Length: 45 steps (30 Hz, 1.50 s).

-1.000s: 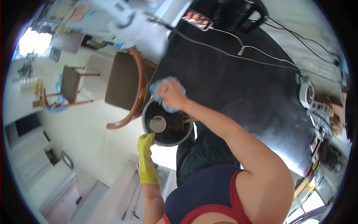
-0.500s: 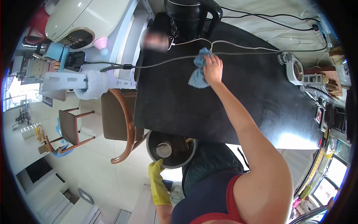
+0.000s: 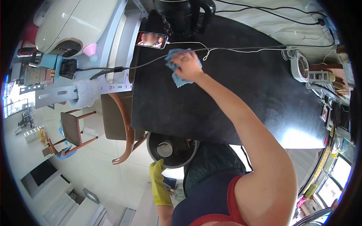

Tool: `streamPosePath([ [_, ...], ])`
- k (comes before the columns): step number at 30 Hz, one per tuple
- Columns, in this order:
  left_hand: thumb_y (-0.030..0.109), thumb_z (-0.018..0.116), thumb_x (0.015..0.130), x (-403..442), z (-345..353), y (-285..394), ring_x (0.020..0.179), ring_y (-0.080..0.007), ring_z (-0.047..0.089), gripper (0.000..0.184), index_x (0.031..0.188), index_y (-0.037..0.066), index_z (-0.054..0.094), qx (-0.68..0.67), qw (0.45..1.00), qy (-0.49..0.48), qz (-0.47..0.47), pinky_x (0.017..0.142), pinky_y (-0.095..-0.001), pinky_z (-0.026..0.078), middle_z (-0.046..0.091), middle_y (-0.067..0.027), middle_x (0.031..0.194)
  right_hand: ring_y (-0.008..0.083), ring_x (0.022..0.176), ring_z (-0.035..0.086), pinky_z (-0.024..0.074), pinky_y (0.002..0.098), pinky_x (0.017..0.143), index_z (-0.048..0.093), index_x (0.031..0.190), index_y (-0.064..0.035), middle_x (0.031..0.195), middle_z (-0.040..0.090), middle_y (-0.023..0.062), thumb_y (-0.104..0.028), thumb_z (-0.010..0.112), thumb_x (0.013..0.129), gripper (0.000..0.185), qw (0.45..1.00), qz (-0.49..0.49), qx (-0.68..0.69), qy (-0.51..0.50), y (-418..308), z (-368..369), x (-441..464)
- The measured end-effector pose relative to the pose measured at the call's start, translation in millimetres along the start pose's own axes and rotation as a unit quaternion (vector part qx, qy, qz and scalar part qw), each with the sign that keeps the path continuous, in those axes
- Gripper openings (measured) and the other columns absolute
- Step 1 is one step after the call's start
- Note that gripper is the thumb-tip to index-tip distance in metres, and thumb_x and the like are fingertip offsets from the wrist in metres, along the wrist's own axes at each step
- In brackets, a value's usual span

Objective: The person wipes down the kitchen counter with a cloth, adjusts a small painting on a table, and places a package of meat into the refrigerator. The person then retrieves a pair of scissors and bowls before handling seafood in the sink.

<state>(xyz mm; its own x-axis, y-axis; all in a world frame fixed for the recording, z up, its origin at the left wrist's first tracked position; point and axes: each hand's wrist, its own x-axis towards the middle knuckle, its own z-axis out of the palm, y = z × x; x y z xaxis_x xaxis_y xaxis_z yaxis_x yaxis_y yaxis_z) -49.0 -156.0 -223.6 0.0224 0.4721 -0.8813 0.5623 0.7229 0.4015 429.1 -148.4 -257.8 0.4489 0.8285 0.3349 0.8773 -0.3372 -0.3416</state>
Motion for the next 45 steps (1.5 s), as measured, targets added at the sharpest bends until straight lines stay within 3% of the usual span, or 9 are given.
streamPosePath([
  [4,0.011,0.061,0.082,6.9,-4.9,-0.5,0.066,-0.0191,0.065,0.017,0.084,-0.005,0.063,0.000,1.000,-0.016,0.007,0.068,-0.0289,0.057,0.066,-0.0116,0.078,0.0237,0.122,0.042,0.0239,0.0574,0.103,0.063,0.108,-0.0179,0.128,0.052,0.0000,-0.039,0.060,0.073,0.042,0.992,-0.096,0.053,-0.067,-63.5,6.4,-63.5],
  [8,0.012,0.061,0.082,10.9,-3.4,-0.3,0.066,-0.0188,0.065,0.017,0.085,-0.005,0.062,0.000,1.000,-0.016,0.013,0.067,-0.0288,0.057,0.066,-0.0116,0.078,0.0217,0.096,0.052,0.0347,0.0457,0.098,0.060,0.082,-0.0172,0.098,0.058,-0.0005,-0.020,0.064,0.067,0.016,0.933,-0.154,0.247,-0.212,-142.5,-5.3,-158.8],
  [11,0.012,0.062,0.082,11.7,-5.2,-2.3,0.066,-0.0190,0.065,0.018,0.086,-0.006,0.062,0.003,1.000,-0.012,0.010,0.067,-0.0293,0.057,0.066,-0.0117,0.078,0.0199,0.095,0.055,0.0382,0.0445,0.095,0.064,0.083,-0.0198,0.096,0.061,-0.0017,-0.016,0.063,0.065,0.018,0.916,-0.261,0.282,-0.114,-168.2,-14.2,-200.0],
  [15,0.014,0.064,0.081,7.3,-2.1,-1.8,0.067,-0.0195,0.066,0.021,0.087,-0.006,0.062,-0.002,1.000,-0.019,0.014,0.066,-0.0293,0.058,0.066,-0.0114,0.078,0.0270,0.087,0.061,0.0484,0.0410,0.079,0.065,0.100,-0.0186,0.105,0.062,0.0043,-0.015,0.062,0.063,0.037,0.892,-0.075,0.377,-0.239,-153.7,-43.1,-153.9],
  [17,0.014,0.065,0.081,6.5,-0.4,-3.8,0.067,-0.0196,0.066,0.022,0.087,-0.006,0.062,-0.009,1.000,-0.017,0.016,0.066,-0.0291,0.058,0.065,-0.0114,0.078,0.0294,0.086,0.063,0.0509,0.0413,0.075,0.062,0.106,-0.0169,0.107,0.061,0.0073,-0.016,0.062,0.062,0.044,0.922,0.061,0.291,-0.250,-129.9,-82.9,-94.2],
  [19,0.014,0.066,0.080,6.1,0.7,-6.9,0.067,-0.0201,0.066,0.023,0.088,-0.007,0.061,-0.014,1.000,-0.011,0.016,0.066,-0.0289,0.058,0.065,-0.0118,0.079,0.0294,0.095,0.062,0.0508,0.0370,0.083,0.059,0.108,-0.0118,0.107,0.061,0.0092,-0.011,0.059,0.060,0.048,0.951,0.076,0.298,-0.015,-82.9,-93.2,-53.7],
  [22,0.014,0.066,0.079,3.2,2.2,-10.1,0.068,-0.0197,0.066,0.023,0.088,-0.007,0.062,-0.008,1.000,0.003,0.012,0.066,-0.0282,0.057,0.065,-0.0120,0.079,0.0278,0.094,0.061,0.0502,0.0363,0.080,0.061,0.106,-0.0112,0.103,0.062,0.0094,-0.019,0.060,0.066,0.041,0.970,0.130,0.186,0.085,-1.6,-115.2,11.1],
  [33,0.014,0.065,0.079,-7.8,9.6,-9.6,0.067,-0.0179,0.065,0.024,0.091,-0.007,0.063,-0.014,1.000,0.021,-0.006,0.064,-0.0260,0.055,0.066,-0.0106,0.080,0.0275,0.097,0.064,0.0525,0.0390,0.078,0.061,0.108,-0.0020,0.115,0.061,0.0162,-0.027,0.060,0.076,0.041,0.940,0.089,-0.157,-0.288,6.1,-25.8,106.2],
  [45,0.014,0.065,0.079,-3.8,9.3,-7.7,0.066,-0.0166,0.064,0.024,0.091,-0.006,0.063,-0.013,1.000,0.014,0.006,0.063,-0.0254,0.054,0.066,-0.0095,0.079,0.0295,0.089,0.066,0.0535,0.0392,0.071,0.065,0.097,-0.0062,0.100,0.066,0.0137,-0.018,0.054,0.080,0.024,0.939,0.170,-0.203,-0.217,26.8,-56.3,75.6],
])
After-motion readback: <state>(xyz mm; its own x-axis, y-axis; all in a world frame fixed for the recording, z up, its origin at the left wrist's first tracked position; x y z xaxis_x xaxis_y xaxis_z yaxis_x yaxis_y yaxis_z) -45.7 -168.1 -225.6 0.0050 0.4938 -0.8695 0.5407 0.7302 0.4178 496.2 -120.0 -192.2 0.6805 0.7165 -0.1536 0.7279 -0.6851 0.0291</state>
